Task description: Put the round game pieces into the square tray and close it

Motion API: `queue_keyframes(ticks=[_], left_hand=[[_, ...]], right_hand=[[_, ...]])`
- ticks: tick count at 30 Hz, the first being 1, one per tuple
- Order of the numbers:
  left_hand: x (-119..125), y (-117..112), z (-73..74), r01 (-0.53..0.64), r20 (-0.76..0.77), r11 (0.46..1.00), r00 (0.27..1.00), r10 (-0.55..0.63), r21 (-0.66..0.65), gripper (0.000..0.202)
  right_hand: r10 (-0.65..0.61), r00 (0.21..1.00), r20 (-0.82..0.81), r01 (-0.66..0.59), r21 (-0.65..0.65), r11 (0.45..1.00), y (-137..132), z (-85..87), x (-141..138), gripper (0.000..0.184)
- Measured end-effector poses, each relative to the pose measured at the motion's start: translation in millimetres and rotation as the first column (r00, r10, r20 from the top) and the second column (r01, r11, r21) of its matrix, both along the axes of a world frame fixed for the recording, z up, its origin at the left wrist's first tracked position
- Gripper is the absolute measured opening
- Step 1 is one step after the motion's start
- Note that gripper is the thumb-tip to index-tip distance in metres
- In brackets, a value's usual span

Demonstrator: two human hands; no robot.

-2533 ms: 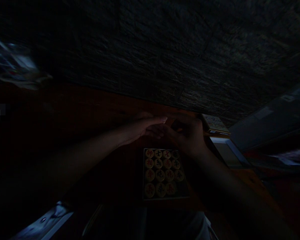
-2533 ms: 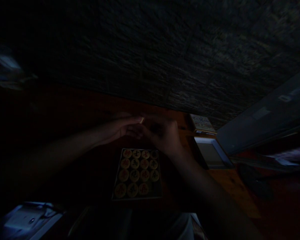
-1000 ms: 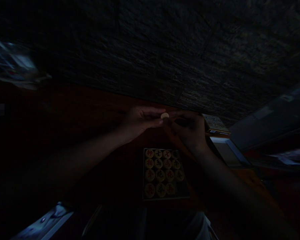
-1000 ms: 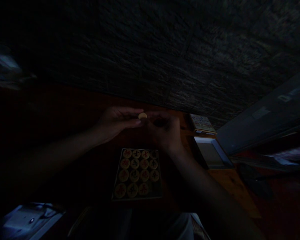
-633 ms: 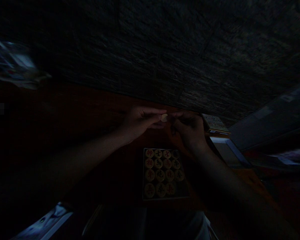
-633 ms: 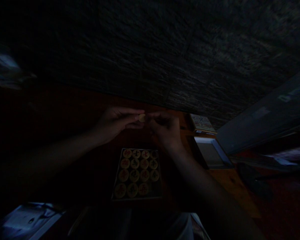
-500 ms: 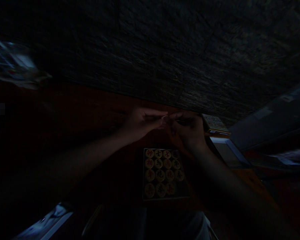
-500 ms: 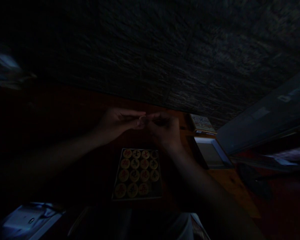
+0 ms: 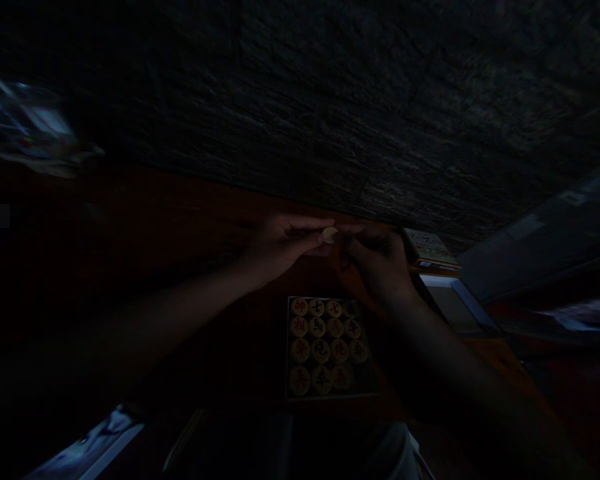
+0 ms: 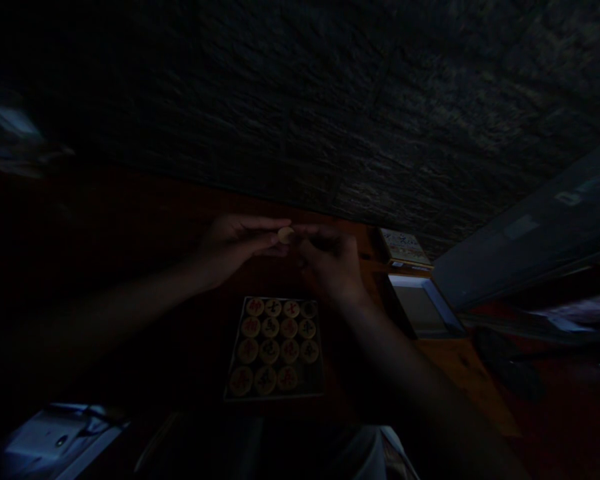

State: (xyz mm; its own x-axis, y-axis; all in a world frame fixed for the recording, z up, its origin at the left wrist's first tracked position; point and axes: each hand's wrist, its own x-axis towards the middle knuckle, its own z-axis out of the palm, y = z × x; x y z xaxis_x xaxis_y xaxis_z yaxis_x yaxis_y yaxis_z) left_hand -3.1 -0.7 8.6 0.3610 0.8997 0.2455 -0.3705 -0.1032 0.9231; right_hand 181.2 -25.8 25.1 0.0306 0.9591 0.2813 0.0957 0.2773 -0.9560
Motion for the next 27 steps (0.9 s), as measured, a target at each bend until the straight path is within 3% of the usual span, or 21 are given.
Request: queue_keyframes(ticks=[4, 9, 17, 20, 27], left_hand=[[0.2, -0.9, 1.3, -0.015, -0.006, 1.000, 1.000, 0.015, 0.017, 0.039], [-0.6, -3.2, 3.9, -0.055, -0.143, 0.991, 0.987, 0.072, 0.123, 0.039], [-0.1, -2.8, -1.3, -0.053, -0.180, 0.969, 0.979, 0.098, 0.241, 0.031], [-0.2, -2.1, -2.1, -0.059, -0.174, 0.975, 0.980, 0.098, 0.216, 0.032], [0.1, -3.3, 2.7, -0.021, -0.035, 1.000, 0.999, 0.020, -0.010, 0.035]], right_hand=[[0.037, 0.999, -0.012, -0.037, 0.002, 0.999, 0.5, -1.4, 1.1, 0.029], [0.076, 0.997, -0.012, -0.076, 0.014, 0.997, -0.3, -1.4, 1.5, 0.030], [0.015, 1.000, 0.023, -0.016, 0.030, 0.999, -3.9, 0.1, -3.9, 0.035], [-0.005, 0.999, 0.048, 0.004, 0.022, 1.000, -4.8, 2.4, -4.3, 0.036], [0.014, 0.999, 0.033, -0.015, 0.038, 0.999, -3.6, 2.7, -2.4, 0.031]])
